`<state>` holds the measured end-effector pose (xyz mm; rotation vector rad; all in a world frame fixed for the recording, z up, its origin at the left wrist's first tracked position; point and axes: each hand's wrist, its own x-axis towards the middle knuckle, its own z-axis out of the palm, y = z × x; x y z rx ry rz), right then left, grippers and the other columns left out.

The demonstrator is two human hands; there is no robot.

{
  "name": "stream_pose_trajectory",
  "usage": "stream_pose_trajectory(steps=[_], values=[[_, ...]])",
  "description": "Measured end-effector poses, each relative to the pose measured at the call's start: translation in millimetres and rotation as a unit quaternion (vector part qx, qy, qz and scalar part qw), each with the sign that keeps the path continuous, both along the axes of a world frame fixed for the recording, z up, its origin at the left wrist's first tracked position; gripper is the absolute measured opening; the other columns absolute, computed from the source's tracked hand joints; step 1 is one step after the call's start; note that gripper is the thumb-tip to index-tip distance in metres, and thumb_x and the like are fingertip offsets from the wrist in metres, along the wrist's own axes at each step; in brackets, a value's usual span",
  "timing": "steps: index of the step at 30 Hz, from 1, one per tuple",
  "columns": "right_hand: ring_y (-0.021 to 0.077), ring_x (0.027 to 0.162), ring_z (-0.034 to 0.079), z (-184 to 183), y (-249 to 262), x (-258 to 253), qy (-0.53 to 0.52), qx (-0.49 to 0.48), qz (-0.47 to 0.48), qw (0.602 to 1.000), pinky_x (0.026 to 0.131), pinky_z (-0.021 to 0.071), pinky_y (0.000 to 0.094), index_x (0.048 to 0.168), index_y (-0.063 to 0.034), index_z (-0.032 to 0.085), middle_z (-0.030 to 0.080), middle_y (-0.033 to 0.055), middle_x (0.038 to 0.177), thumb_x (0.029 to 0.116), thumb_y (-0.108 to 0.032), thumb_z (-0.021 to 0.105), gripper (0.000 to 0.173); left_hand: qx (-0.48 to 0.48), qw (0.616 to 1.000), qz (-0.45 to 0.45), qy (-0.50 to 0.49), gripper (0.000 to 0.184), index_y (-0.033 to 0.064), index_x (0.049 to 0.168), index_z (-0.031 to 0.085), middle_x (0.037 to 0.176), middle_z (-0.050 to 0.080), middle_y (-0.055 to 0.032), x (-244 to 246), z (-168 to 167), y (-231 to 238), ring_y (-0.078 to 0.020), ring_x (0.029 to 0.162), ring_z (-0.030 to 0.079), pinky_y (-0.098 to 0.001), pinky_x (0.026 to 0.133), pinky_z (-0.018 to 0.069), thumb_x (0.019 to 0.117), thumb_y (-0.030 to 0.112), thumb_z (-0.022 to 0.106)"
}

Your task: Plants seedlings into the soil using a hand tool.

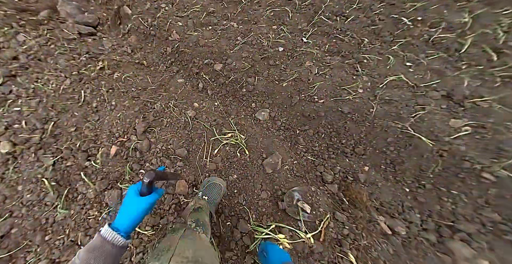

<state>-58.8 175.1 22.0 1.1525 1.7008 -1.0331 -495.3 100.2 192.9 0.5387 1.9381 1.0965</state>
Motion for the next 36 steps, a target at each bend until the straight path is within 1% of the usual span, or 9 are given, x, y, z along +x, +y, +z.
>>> stream_pose_trajectory(steps=[2,6,10,15,21,25,28,34,36], values=[[0.0364,0.128,0.062,-16.1,49.6,-63.7,0.013,0.022,0.042,0.999,0.105,0.049,0.0603,0.132,-0.0101,0.068,0.064,0.0172,0.138,0.1064,-0.036,0.046,0.043,0.046,0.998,0.003,-0.036,0.021,0.0078,0.099,0.07,0.053,0.052,0.0039,-5.5,-27.2,42.4,-0.0083,0.041,0.047,-0.0255,0.042,0.0439,0.0809,0.018,0.07],[0.0345,0.135,0.055,-30.7,145.5,-173.7,0.087,0.082,0.082,0.99,0.113,0.0431,0.0552,0.133,-0.0086,0.067,0.062,0.017,0.14,0.109,-0.037,0.041,0.046,-0.011,0.997,-0.033,-0.067,0.014,0.0099,0.075,0.06,0.052,0.05,0.0008,-3.9,-123.4,94.0,-0.0114,0.041,0.046,-0.0289,0.043,0.0422,0.0854,0.016,0.068],[0.0313,0.127,0.062,-76.9,217.4,-238.8,0.148,0.193,0.096,0.965,0.107,0.0483,0.0524,0.128,-0.0134,0.071,0.069,0.012,0.13,0.1094,-0.036,0.044,0.041,-0.109,0.99,-0.073,-0.045,0.021,0.0051,0.1,0.073,0.07,0.061,0.0022,16.6,-217.6,90.4,-0.0077,0.059,0.056,-0.0306,0.06,0.0504,0.0815,0.015,0.07],[0.041,0.13,0.056,-136.0,274.2,-288.4,0.121,0.243,0.168,0.948,0.103,0.0483,0.0575,0.134,-0.0117,0.068,0.062,0.0191,0.138,0.1023,-0.015,0.059,0.033,-0.083,0.993,-0.065,-0.061,0.013,0.0104,0.091,0.071,0.071,0.063,0.0088,13.7,-223.4,72.1,-0.0012,0.063,0.059,-0.0242,0.063,0.0527,0.079,0.017,0.07],[0.0361,0.127,0.06,-136.5,251.2,-274.6,0.192,0.271,0.19,0.924,0.112,0.0433,0.0526,0.121,-0.0073,0.073,0.068,0.0173,0.128,0.1007,-0.016,0.065,0.023,-0.07,0.992,-0.016,-0.104,0.01,0.0171,0.077,0.063,0.056,0.052,0.0065,-22.6,-206.4,78.5,-0.007,0.044,0.047,-0.0262,0.043,0.0413,0.0759,0.021,0.073],[0.0322,0.097,0.073,-111.9,200.4,-241.4,0.298,0.261,0.133,0.909,0.082,0.0599,0.0502,0.114,-0.0112,0.076,0.074,0.013,0.103,0.1013,-0.02,0.066,0.018,0.071,0.99,-0.107,-0.065,0.023,0.0224,0.106,0.075,0.061,0.056,0.0104,-57.5,-125.8,94.6,-0.0008,0.049,0.05,-0.0201,0.05,0.0483,0.0831,0.022,0.073],[0.028,0.096,0.072,-100.0,187.2,-232.6,0.317,0.249,0.098,0.91,0.079,0.0607,0.0472,0.112,-0.0132,0.077,0.073,0.0094,0.105,0.1017,-0.02,0.061,0.021,0.045,0.968,-0.248,0.018,0.043,0.0277,0.124,0.072,0.085,0.071,0.0128,-60.6,-83.1,131.1,0.0027,0.066,0.061,-0.018,0.063,0.0553,0.0818,0.019,0.072],[0.0291,0.09,0.073,-58.9,184.2,-276.4,0.3,0.238,0.13,0.915,0.075,0.0593,0.0466,0.112,-0.0108,0.078,0.073,0.0115,0.1,0.0992,-0.016,0.061,0.022,-0.2,0.951,-0.236,-0.011,0.054,0.0222,0.138,0.066,0.09,0.071,0.0017,-6.1,-207.9,149.5,-0.0077,0.074,0.062,-0.0337,0.071,0.053,0.0842,0.014,0.069],[0.0353,0.103,0.07,-64.4,176.2,-301.6,0.224,0.16,0.185,0.943,0.086,0.0563,0.0512,0.115,-0.0051,0.073,0.071,0.0171,0.111,0.1003,-0.008,0.058,0.021,-0.177,0.968,-0.174,-0.033,0.038,0.0158,0.119,0.074,0.077,0.067,0.0031,-7.6,-205.0,127.5,-0.0063,0.063,0.058,-0.0289,0.061,0.0503,0.0807,0.013,0.068]])
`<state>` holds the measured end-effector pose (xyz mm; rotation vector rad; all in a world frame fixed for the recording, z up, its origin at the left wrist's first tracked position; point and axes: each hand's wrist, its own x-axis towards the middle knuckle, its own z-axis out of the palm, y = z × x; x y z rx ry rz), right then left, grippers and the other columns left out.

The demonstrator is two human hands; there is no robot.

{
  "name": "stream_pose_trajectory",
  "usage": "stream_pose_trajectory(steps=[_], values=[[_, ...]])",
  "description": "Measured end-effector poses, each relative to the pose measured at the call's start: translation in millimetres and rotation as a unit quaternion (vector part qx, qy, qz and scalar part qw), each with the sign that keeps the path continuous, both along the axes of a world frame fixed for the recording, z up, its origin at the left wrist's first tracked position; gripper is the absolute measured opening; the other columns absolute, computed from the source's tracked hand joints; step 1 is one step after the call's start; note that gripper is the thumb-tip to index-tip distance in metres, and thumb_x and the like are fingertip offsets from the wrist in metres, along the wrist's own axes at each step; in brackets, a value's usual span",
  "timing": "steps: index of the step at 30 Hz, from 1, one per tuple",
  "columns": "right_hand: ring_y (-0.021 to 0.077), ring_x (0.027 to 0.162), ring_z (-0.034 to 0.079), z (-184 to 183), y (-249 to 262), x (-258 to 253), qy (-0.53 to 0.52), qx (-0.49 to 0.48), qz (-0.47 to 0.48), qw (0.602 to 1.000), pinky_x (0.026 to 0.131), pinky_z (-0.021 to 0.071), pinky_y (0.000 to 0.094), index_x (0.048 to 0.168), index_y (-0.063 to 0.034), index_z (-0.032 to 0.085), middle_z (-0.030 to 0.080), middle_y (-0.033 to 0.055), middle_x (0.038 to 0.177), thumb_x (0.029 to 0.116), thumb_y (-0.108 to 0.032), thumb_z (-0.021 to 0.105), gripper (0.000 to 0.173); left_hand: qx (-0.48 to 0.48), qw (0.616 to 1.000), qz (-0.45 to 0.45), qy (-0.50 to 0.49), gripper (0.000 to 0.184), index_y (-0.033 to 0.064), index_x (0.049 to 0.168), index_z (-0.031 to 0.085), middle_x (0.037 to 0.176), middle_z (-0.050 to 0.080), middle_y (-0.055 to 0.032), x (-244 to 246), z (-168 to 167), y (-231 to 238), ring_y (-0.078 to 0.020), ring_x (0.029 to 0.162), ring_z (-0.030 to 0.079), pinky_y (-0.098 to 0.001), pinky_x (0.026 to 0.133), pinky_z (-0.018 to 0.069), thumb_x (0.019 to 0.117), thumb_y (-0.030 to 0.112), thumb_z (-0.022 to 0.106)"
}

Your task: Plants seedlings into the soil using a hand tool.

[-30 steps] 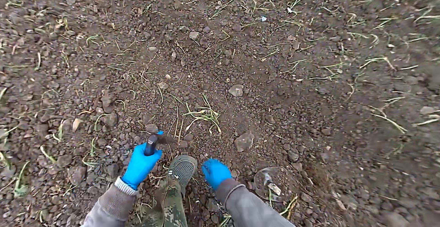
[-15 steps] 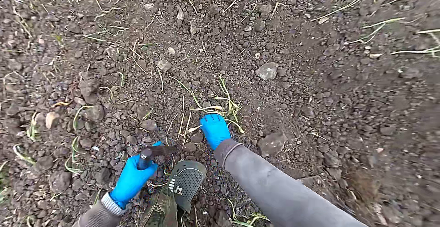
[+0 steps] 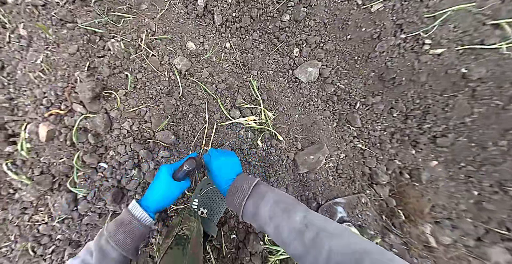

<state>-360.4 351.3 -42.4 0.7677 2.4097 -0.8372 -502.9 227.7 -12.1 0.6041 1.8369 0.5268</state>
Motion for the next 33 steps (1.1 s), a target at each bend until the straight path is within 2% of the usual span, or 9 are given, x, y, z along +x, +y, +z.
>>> stream_pose_trajectory(steps=[3,7,12,16,20,23,27,31,33], values=[[0.0387,0.108,0.067,-40.1,-20.3,-24.4,-0.092,-0.059,0.05,0.993,0.089,0.0551,0.0551,0.11,-0.0012,0.072,0.069,0.0205,0.116,0.0935,0.003,0.061,0.02,0.052,0.995,0.083,0.002,0.006,0.0175,0.071,0.063,0.053,0.051,0.0064,-15.1,25.3,-18.3,-0.0063,0.043,0.047,-0.0262,0.042,0.0394,0.0733,0.017,0.068],[0.0367,0.124,0.06,-54.2,-15.1,-21.0,-0.046,-0.08,0.062,0.994,0.099,0.0486,0.054,0.119,-0.0032,0.069,0.065,0.0179,0.129,0.1069,-0.028,0.048,0.035,0.105,0.991,0.064,0.062,0.02,0.0154,0.093,0.075,0.065,0.061,0.0114,-23.2,18.8,-33.7,0.0013,0.053,0.054,-0.0199,0.05,0.0469,0.075,0.019,0.068],[0.0382,0.117,0.067,-68.4,86.2,2.8,-0.063,0.064,-0.191,0.978,0.089,0.0548,0.0579,0.151,-0.0171,0.051,0.067,0.0178,0.129,0.1067,-0.042,0.048,0.051,0.111,0.983,0.144,-0.009,0.016,0.0173,0.09,0.07,0.056,0.053,0.0043,-43.3,16.2,-28.4,-0.0077,0.041,0.044,-0.0252,0.04,0.0393,0.0749,0.02,0.071],[0.0355,0.11,0.069,-73.9,107.5,25.2,-0.03,0.049,-0.165,0.985,0.087,0.0557,0.0569,0.116,-0.0062,0.07,0.071,0.0168,0.114,0.108,-0.043,0.049,0.043,0.24,0.965,0.102,-0.032,0.046,0.0223,0.129,0.07,0.062,0.056,0.0072,-44.9,59.5,11.6,-0.0039,0.046,0.047,-0.0212,0.045,0.046,0.0832,0.024,0.071],[0.0353,0.112,0.069,-73.0,100.6,36.5,-0.046,0.019,-0.147,0.988,0.088,0.0573,0.0558,0.143,-0.0153,0.06,0.066,0.016,0.129,0.1074,-0.041,0.051,0.045,0.159,0.987,0.027,0.014,0.025,0.0176,0.099,0.075,0.063,0.061,0.0035,-16.7,24.6,68.2,-0.0076,0.048,0.052,-0.0273,0.045,0.0443,0.0747,0.012,0.069],[0.0351,0.113,0.069,-67.2,106.7,26.4,-0.095,-0.015,-0.148,0.984,0.088,0.056,0.0581,0.131,-0.0128,0.066,0.066,0.0147,0.129,0.108,-0.046,0.048,0.044,0.067,0.995,-0.079,0.01,0.052,0.0231,0.133,0.07,0.091,0.073,0.0078,-8.7,2.4,79.1,-0.002,0.071,0.062,-0.027,0.067,0.0538,0.0829,0.013,0.071],[0.033,0.106,0.071,-61.2,85.9,36.9,0.022,0.029,-0.152,0.988,0.088,0.0572,0.0532,0.123,-0.0107,0.071,0.071,0.0145,0.115,0.1057,-0.025,0.053,0.029,0.09,0.994,0.04,-0.047,0.01,0.015,0.088,0.07,0.056,0.054,0.0032,-23.6,-6.4,70.0,-0.0083,0.044,0.047,-0.0267,0.044,0.0406,0.078,0.015,0.069],[0.0326,0.107,0.072,-64.2,45.8,68.9,0.098,0.05,-0.185,0.977,0.092,0.0583,0.0507,0.137,-0.0113,0.066,0.075,0.0149,0.115,0.1026,-0.015,0.055,0.036,0.204,0.964,0.112,-0.127,0.031,0.0179,0.11,0.072,0.05,0.042,0.0061,-53.4,38.2,62.5,-0.0045,0.038,0.04,-0.0211,0.039,0.0388,0.0799,0.014,0.068],[0.0314,0.109,0.071,-64.4,42.7,79.7,0.103,0.036,-0.211,0.971,0.094,0.0573,0.0495,0.13,-0.0102,0.07,0.073,0.0148,0.116,0.102,-0.013,0.055,0.032,0.223,0.967,0.065,-0.103,0.012,0.0239,0.088,0.067,0.052,0.047,0.0085,-64.7,77.2,71.0,-0.0049,0.041,0.045,-0.0228,0.042,0.0409,0.0799,0.015,0.067]])
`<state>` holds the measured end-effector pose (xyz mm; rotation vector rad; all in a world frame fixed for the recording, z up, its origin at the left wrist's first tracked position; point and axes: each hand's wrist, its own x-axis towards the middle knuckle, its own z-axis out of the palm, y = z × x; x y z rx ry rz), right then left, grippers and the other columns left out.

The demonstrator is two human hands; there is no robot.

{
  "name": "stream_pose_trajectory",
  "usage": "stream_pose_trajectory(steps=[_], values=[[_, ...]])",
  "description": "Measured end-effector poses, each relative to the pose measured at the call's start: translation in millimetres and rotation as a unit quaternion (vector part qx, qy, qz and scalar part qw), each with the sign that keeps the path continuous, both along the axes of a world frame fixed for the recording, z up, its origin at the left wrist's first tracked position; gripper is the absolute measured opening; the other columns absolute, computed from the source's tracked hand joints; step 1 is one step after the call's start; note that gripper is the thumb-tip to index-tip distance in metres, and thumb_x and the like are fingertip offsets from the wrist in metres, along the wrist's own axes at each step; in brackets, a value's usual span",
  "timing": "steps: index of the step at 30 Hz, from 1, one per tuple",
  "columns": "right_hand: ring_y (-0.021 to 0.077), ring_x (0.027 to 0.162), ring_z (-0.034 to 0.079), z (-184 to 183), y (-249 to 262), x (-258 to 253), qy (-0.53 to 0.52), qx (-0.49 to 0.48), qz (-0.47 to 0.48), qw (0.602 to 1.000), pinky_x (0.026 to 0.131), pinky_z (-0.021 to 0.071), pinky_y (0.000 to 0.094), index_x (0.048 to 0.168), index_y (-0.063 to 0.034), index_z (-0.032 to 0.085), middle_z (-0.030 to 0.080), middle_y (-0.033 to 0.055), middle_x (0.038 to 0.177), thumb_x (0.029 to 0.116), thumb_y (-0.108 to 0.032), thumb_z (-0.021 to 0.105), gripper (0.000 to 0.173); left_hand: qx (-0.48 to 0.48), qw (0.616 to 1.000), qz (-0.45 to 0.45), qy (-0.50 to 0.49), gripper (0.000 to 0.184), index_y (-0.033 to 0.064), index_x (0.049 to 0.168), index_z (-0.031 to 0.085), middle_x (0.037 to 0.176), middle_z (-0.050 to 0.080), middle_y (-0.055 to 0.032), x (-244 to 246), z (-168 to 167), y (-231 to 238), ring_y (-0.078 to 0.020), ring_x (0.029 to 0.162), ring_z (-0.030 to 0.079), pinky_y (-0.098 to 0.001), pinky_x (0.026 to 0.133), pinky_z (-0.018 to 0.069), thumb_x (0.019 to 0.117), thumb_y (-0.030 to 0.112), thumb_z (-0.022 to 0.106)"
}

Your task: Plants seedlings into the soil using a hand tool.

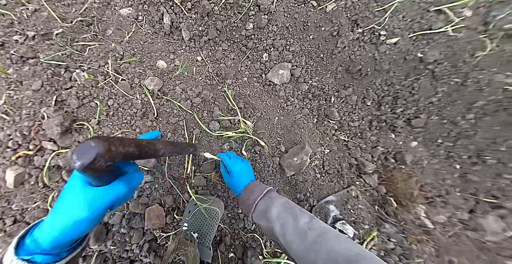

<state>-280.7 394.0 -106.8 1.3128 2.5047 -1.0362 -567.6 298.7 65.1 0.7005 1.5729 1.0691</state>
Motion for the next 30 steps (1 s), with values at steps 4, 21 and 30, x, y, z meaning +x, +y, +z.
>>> stream_pose_trajectory(steps=[4,21,30], values=[[0.0307,0.09,0.072,12.3,13.9,-2.3,0.062,0.072,-0.014,0.995,0.076,0.0603,0.0493,0.115,-0.0092,0.077,0.072,0.0141,0.099,0.1011,-0.016,0.059,0.024,-0.094,0.978,-0.119,0.14,0.007,0.0201,0.072,0.066,0.053,0.054,0.0026,26.5,-4.3,43.2,-0.0104,0.041,0.047,-0.029,0.038,0.0393,0.072,0.015,0.07],[0.0347,0.112,0.07,-14.3,49.9,-59.2,-0.177,-0.041,-0.04,0.983,0.086,0.0569,0.0561,0.143,-0.0155,0.058,0.07,0.0143,0.125,0.1078,-0.037,0.045,0.044,-0.084,0.986,-0.012,0.145,0.021,0.0197,0.095,0.075,0.063,0.06,0.008,10.9,-64.6,-5.8,-0.0035,0.048,0.05,-0.0234,0.045,0.044,0.0757,0.019,0.068],[0.0324,0.107,0.072,-6.1,37.7,4.4,-0.073,0.038,-0.002,0.997,0.088,0.0582,0.0526,0.122,-0.0102,0.073,0.074,0.0139,0.114,0.1027,-0.021,0.057,0.027,0.036,0.991,-0.054,0.119,0.02,0.0176,0.096,0.07,0.058,0.059,0.0016,16.7,-4.4,80.6,-0.0104,0.039,0.048,-0.0256,0.036,0.0406,0.0755,0.014,0.071]])
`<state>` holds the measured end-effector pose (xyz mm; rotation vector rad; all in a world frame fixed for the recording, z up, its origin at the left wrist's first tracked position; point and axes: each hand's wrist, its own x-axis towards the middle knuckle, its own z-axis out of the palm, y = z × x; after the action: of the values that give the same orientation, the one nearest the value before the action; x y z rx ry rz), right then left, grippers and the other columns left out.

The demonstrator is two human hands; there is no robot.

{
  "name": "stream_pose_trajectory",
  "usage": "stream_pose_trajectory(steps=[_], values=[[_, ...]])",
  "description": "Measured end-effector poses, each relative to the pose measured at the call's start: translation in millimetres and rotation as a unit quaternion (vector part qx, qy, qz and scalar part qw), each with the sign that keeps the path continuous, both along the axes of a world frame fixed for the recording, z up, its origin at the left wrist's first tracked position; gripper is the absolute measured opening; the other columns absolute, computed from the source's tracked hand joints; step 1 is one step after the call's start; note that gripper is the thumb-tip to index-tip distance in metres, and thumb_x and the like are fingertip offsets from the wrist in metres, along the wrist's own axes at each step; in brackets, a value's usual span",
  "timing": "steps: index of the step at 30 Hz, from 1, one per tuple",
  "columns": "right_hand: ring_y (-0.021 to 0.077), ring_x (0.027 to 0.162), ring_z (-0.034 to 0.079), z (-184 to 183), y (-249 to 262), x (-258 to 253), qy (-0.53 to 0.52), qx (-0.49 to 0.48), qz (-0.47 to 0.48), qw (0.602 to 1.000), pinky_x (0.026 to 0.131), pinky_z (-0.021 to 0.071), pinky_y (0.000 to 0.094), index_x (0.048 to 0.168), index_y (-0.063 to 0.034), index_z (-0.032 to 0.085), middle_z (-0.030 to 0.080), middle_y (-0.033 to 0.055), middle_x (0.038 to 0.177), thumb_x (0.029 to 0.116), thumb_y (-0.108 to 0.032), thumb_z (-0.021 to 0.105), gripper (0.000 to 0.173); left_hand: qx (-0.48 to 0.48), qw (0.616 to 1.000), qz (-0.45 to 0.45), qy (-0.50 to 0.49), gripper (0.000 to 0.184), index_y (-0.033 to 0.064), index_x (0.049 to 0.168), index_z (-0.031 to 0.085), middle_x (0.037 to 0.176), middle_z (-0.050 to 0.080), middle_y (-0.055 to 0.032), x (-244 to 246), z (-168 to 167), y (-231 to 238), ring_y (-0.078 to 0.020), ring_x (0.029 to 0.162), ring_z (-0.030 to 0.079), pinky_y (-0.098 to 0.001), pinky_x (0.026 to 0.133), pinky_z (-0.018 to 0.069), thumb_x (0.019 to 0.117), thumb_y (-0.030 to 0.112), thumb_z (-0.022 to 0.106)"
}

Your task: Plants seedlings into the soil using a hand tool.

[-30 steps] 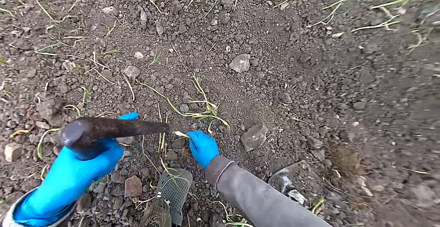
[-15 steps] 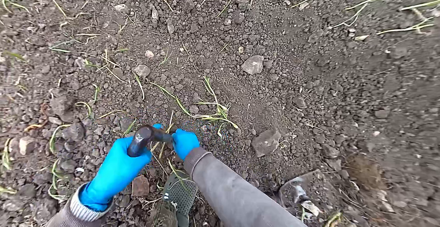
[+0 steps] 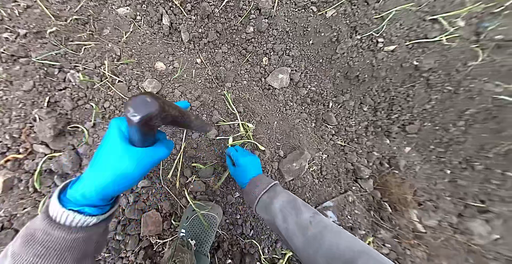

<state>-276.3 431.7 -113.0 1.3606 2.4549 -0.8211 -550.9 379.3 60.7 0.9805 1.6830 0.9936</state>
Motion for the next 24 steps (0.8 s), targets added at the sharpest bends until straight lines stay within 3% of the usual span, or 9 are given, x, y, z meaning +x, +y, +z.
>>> stream_pose_trajectory(steps=[2,6,8,11,13,15,16,19,24], values=[[0.0341,0.103,0.074,-0.8,-1.6,7.9,0.066,0.052,-0.015,0.996,0.086,0.0599,0.0534,0.131,-0.0084,0.068,0.075,0.0155,0.112,0.0985,-0.012,0.061,0.033,-0.101,0.993,-0.053,0.039,0.013,0.015,0.071,0.063,0.052,0.051,0.0021,19.2,-34.3,25.5,-0.01,0.042,0.044,-0.0292,0.04,0.0353,0.079,0.008,0.07],[0.0323,0.1,0.074,9.4,9.1,-1.3,0.114,0.064,-0.037,0.991,0.084,0.0606,0.0525,0.12,-0.0094,0.074,0.075,0.0138,0.111,0.1004,-0.011,0.061,0.024,-0.182,0.981,-0.06,-0.021,0.011,0.0073,0.079,0.062,0.054,0.049,-0.0014,18.8,-88.9,25.9,-0.0121,0.043,0.044,-0.0297,0.042,0.0368,0.0881,0.006,0.067],[0.0318,0.097,0.073,11.8,15.9,-12.6,0.1,0.042,-0.035,0.994,0.08,0.0606,0.0513,0.119,-0.0118,0.077,0.073,0.0137,0.111,0.1026,-0.014,0.06,0.023,-0.16,0.985,-0.009,-0.067,0.001,0.0052,0.088,0.064,0.051,0.046,-0.0007,7.5,-78.6,16.5,-0.01,0.039,0.042,-0.0252,0.039,0.0364,0.0878,0.005,0.064],[0.0302,0.102,0.071,10.0,22.1,-24.3,0.033,-0.01,-0.031,0.999,0.084,0.0598,0.05,0.124,-0.0155,0.075,0.07,0.0118,0.119,0.1059,-0.019,0.055,0.028,-0.078,0.995,-0.003,-0.056,0.018,0.0154,0.095,0.071,0.048,0.044,0.0022,-4.9,-24.7,11.6,-0.0078,0.036,0.038,-0.0232,0.035,0.0331,0.0784,0.013,0.065],[0.0305,0.102,0.071,13.0,23.5,-30.4,0.011,-0.015,-0.036,0.999,0.083,0.0597,0.0492,0.122,-0.0134,0.074,0.069,0.0121,0.12,0.107,-0.02,0.053,0.027,-0.051,0.998,-0.034,-0.017,0.037,0.0191,0.113,0.074,0.05,0.046,0.0028,-3.6,4.3,17.8,-0.0084,0.036,0.039,-0.0241,0.034,0.0352,0.0766,0.017,0.066],[0.0324,0.101,0.071,20.2,31.7,-38.5,0.012,0.002,-0.034,0.999,0.082,0.0599,0.0504,0.12,-0.0114,0.074,0.069,0.0138,0.119,0.1057,-0.017,0.056,0.024,-0.097,0.994,-0.044,0.028,0.006,0.016,0.08,0.067,0.049,0.05,-0.0004,11.7,-8.2,32.1,-0.0118,0.036,0.043,-0.028,0.035,0.0351,0.0755,0.012,0.068],[0.0339,0.1,0.072,24.4,37.4,-42.0,0.022,0.015,-0.028,0.999,0.081,0.0596,0.0516,0.119,-0.0103,0.074,0.069,0.0151,0.118,0.1045,-0.014,0.058,0.022,-0.145,0.987,-0.056,0.038,0.012,0.0123,0.073,0.064,0.051,0.051,-0.0021,22.7,-30.0,38.2,-0.0137,0.039,0.044,-0.031,0.038,0.0361,0.0813,0.008,0.071],[0.0346,0.095,0.073,24.8,51.4,-57.8,0.054,0.068,0.021,0.996,0.078,0.06,0.052,0.115,-0.0096,0.076,0.071,0.0157,0.113,0.1014,-0.008,0.06,0.021,-0.236,0.97,-0.047,0.009,0.016,0.007,0.075,0.062,0.057,0.05,-0.0026,37.8,-92.5,39.9,-0.0141,0.047,0.045,-0.0336,0.047,0.0379,0.0902,0.007,0.07],[0.0344,0.105,0.07,-4.8,43.7,-90.1,-0.049,-0.081,0.106,0.99,0.086,0.058,0.055,0.12,-0.0107,0.073,0.068,0.0146,0.122,0.1014,-0.007,0.058,0.025,-0.204,0.979,0.002,-0.026,0.01,0.0062,0.081,0.064,0.052,0.049,-0.0047,18.0,-64.2,16.9,-0.0146,0.04,0.042,-0.0292,0.039,0.035,0.0904,0.007,0.067]])
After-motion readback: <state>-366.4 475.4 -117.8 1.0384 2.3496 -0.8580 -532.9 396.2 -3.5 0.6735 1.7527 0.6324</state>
